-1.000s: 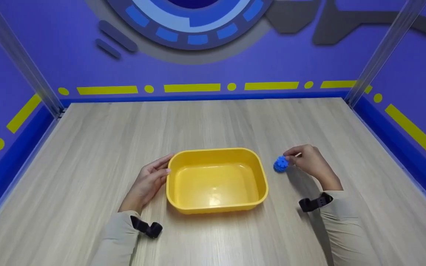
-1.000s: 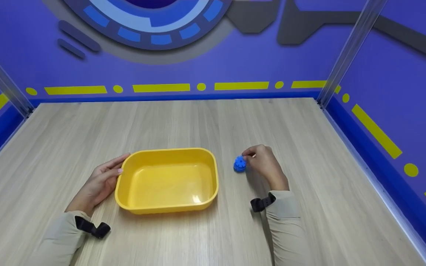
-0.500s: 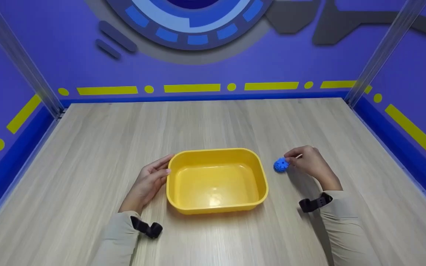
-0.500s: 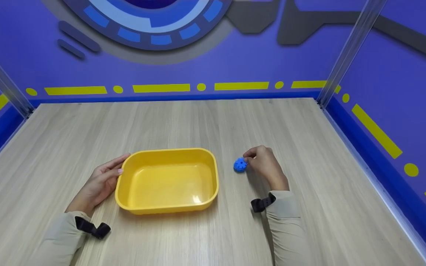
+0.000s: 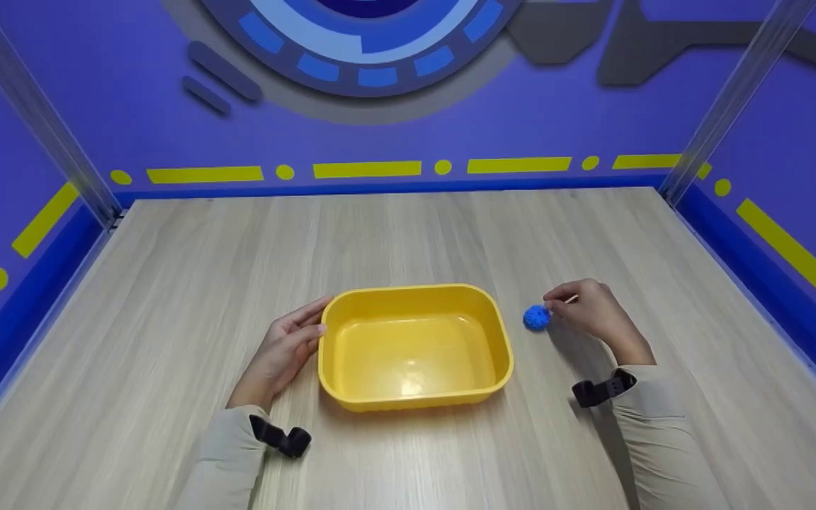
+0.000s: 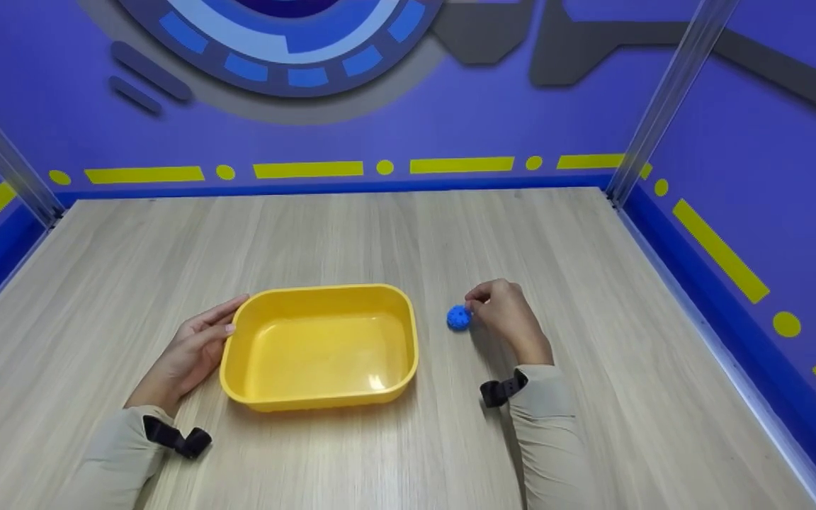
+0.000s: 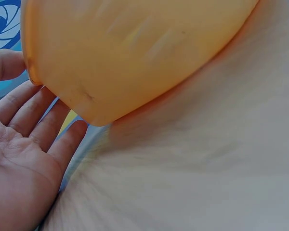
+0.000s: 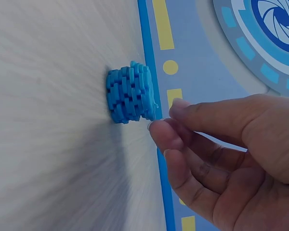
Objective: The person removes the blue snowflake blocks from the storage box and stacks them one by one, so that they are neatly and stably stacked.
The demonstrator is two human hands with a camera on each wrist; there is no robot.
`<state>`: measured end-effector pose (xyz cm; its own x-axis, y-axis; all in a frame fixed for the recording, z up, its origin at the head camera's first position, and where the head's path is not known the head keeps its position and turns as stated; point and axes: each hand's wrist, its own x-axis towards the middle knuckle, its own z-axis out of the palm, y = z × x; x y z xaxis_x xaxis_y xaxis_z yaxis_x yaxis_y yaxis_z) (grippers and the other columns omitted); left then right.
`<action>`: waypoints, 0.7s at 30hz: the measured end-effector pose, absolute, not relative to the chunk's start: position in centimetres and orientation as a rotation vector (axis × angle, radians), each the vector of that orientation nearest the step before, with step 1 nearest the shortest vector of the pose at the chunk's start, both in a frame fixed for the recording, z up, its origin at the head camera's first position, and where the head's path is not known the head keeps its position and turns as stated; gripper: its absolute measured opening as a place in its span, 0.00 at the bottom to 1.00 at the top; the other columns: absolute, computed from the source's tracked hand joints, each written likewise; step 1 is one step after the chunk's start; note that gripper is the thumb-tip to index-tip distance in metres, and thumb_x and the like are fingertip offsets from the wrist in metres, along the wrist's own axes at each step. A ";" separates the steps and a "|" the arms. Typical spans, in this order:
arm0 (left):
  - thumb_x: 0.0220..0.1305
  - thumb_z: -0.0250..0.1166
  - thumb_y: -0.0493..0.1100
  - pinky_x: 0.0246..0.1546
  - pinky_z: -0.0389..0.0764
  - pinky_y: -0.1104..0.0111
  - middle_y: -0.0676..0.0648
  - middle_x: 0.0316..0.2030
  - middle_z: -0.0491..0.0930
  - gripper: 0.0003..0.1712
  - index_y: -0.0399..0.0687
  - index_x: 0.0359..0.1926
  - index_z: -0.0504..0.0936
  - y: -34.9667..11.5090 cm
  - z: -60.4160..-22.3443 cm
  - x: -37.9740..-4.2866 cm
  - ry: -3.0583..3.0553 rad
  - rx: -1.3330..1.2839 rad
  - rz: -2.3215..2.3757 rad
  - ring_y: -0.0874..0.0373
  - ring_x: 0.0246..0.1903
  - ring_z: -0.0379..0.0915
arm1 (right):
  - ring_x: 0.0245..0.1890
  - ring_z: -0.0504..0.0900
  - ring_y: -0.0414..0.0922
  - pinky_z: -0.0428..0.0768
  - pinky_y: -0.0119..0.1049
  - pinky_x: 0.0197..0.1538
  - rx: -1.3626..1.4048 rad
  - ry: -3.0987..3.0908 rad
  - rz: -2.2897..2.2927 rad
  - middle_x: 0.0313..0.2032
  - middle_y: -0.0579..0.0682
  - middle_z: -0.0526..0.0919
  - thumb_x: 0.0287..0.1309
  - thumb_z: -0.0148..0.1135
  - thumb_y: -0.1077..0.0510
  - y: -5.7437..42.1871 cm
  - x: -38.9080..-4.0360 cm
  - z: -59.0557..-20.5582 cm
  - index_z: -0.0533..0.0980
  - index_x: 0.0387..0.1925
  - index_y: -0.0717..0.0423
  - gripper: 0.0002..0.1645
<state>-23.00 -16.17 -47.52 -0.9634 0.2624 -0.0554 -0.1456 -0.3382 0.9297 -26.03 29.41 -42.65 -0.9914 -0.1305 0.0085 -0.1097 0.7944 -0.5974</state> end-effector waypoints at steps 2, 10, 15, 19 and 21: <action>0.63 0.55 0.29 0.58 0.76 0.69 0.36 0.71 0.58 0.35 0.32 0.71 0.57 -16.2 -47.6 -23.0 1.637 0.166 2.376 0.62 0.58 0.73 | 0.32 0.79 0.45 0.79 0.29 0.33 -0.188 2.943 -0.973 0.38 0.59 0.85 0.62 0.59 0.60 29.4 -26.1 -42.6 0.82 0.42 0.65 0.13; 0.64 0.56 0.31 0.59 0.76 0.69 0.36 0.71 0.57 0.35 0.32 0.71 0.56 -16.3 -47.7 -23.3 1.646 0.201 2.355 0.62 0.59 0.72 | 0.39 0.79 0.50 0.81 0.31 0.41 -0.150 2.900 -1.015 0.45 0.60 0.84 0.67 0.55 0.50 29.3 -26.0 -42.6 0.79 0.50 0.62 0.22; 0.64 0.56 0.31 0.59 0.76 0.68 0.36 0.71 0.57 0.35 0.32 0.71 0.56 -16.5 -47.8 -23.3 1.670 0.214 2.344 0.61 0.60 0.72 | 0.49 0.79 0.55 0.81 0.47 0.53 -0.174 2.934 -1.053 0.51 0.61 0.81 0.69 0.50 0.43 29.2 -26.0 -42.6 0.75 0.57 0.62 0.29; 0.64 0.56 0.31 0.58 0.77 0.67 0.36 0.71 0.58 0.34 0.32 0.70 0.58 -16.6 -47.9 -23.3 1.674 0.205 2.358 0.61 0.59 0.72 | 0.59 0.74 0.59 0.75 0.55 0.60 -0.187 2.951 -1.087 0.58 0.62 0.77 0.69 0.46 0.39 29.0 -26.2 -42.5 0.70 0.62 0.62 0.35; 0.64 0.56 0.30 0.58 0.77 0.68 0.36 0.70 0.59 0.33 0.33 0.70 0.59 -16.6 -47.9 -23.2 1.676 0.185 2.364 0.60 0.59 0.72 | 0.63 0.70 0.60 0.72 0.57 0.63 -0.173 2.944 -1.097 0.62 0.62 0.74 0.68 0.44 0.36 28.9 -26.2 -42.5 0.66 0.66 0.60 0.38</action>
<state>-23.23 -16.58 -47.85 -0.9639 0.2640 -0.0337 -0.1193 -0.3152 0.9415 -26.20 28.88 -42.46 -0.9939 -0.1013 0.0433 -0.1049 0.7509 -0.6520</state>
